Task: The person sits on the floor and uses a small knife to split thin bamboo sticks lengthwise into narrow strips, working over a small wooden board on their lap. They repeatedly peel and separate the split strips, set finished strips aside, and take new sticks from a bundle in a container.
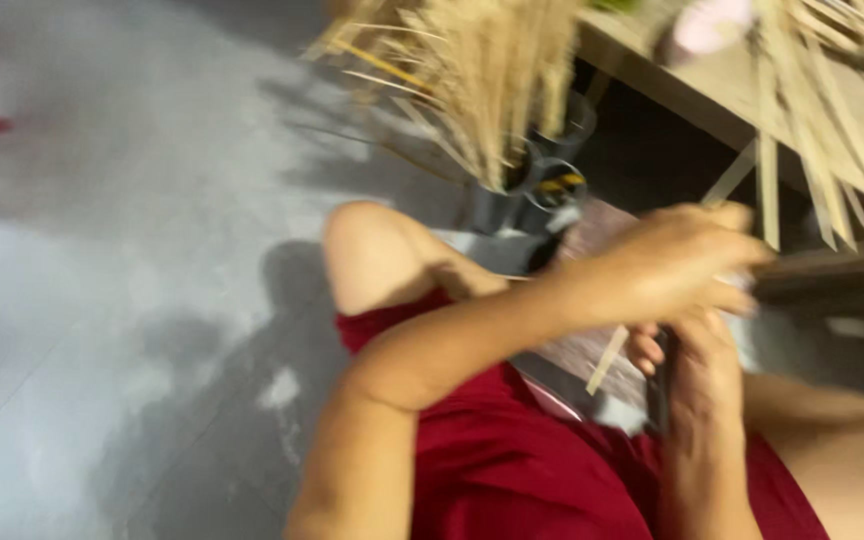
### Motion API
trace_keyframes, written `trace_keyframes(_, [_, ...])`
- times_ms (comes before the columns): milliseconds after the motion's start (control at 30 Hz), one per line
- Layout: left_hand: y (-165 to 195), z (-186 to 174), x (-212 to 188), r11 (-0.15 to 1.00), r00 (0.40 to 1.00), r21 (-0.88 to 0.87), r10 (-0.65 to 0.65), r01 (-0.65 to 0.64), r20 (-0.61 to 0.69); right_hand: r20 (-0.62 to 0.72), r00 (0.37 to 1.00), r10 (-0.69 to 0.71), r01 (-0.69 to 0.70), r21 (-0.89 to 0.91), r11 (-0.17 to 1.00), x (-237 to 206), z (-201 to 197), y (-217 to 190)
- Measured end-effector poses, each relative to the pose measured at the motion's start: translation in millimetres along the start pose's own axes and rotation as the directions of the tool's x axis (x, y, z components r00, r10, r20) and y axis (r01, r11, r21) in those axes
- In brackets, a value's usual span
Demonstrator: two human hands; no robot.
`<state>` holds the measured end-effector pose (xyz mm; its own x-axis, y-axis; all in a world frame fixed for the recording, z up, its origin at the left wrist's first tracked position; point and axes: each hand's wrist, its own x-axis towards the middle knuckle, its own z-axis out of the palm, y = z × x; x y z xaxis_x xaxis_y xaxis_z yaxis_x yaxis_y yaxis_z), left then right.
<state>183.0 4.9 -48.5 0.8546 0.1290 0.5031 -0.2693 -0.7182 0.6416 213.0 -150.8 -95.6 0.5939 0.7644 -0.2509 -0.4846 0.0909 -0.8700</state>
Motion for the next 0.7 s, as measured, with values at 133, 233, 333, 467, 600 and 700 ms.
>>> trace_keyframes(133, [-0.8,-11.6,-22.0,0.990,0.978,-0.030,-0.134,0.140,0.163,-0.069,0.997,0.042,-0.037,0.071,0.997,-14.3,13.0,-9.1])
trace_keyframes(233, [2.9,-24.0,-17.4,1.000,0.998,-0.027,0.013,-0.011,0.059,-0.007,0.999,0.049,-0.048,0.143,0.988,-15.9,22.7,-10.8])
trace_keyframes(333, [11.9,-36.3,-10.5,0.982,0.987,-0.099,-0.160,0.163,0.034,0.017,0.995,0.103,-0.104,0.156,0.982,-13.6,27.5,-4.4])
trace_keyframes(467, [14.8,-54.2,8.6,0.976,0.985,-0.169,-0.155,0.140,-0.077,0.100,0.960,0.260,-0.271,0.125,0.954,-2.5,36.4,31.0])
trace_keyframes(600, [6.8,-72.6,24.4,0.972,0.978,-0.187,-0.165,0.140,-0.127,0.144,0.931,0.335,-0.352,0.114,0.929,1.1,35.3,61.7])
trace_keyframes(700, [1.7,-81.2,31.4,0.968,0.975,-0.239,-0.127,0.081,-0.182,0.146,0.921,0.361,-0.378,0.112,0.919,5.9,32.7,69.1])
